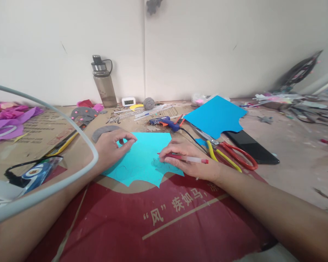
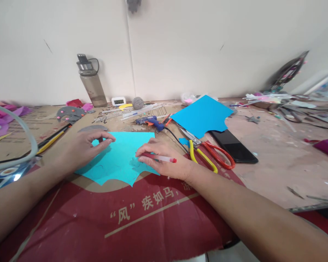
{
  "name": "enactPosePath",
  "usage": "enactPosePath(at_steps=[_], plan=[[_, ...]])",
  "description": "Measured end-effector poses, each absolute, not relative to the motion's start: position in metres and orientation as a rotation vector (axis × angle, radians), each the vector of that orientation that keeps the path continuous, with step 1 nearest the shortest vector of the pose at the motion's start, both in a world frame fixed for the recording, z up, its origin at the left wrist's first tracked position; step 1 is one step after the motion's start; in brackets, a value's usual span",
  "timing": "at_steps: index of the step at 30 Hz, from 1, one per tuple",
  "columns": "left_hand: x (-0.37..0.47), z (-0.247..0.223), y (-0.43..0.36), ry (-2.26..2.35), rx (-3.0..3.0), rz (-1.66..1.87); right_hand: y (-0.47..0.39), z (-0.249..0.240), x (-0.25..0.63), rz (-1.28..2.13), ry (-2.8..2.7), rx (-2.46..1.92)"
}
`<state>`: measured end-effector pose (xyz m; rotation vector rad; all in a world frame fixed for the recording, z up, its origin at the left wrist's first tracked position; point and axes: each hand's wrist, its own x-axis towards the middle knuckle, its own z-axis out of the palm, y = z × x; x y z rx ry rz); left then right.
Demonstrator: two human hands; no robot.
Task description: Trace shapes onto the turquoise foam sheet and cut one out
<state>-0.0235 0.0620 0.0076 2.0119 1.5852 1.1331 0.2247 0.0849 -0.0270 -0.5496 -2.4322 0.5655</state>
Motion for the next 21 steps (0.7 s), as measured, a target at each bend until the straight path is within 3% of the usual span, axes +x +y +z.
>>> enactPosePath(at_steps=[21], plan=[[-0.0282, 0.0018, 0.0628, 1.579, 2.182, 1.099, 0.0844, -0.0264, 0.2261, 0.599, -2.404, -0.598]])
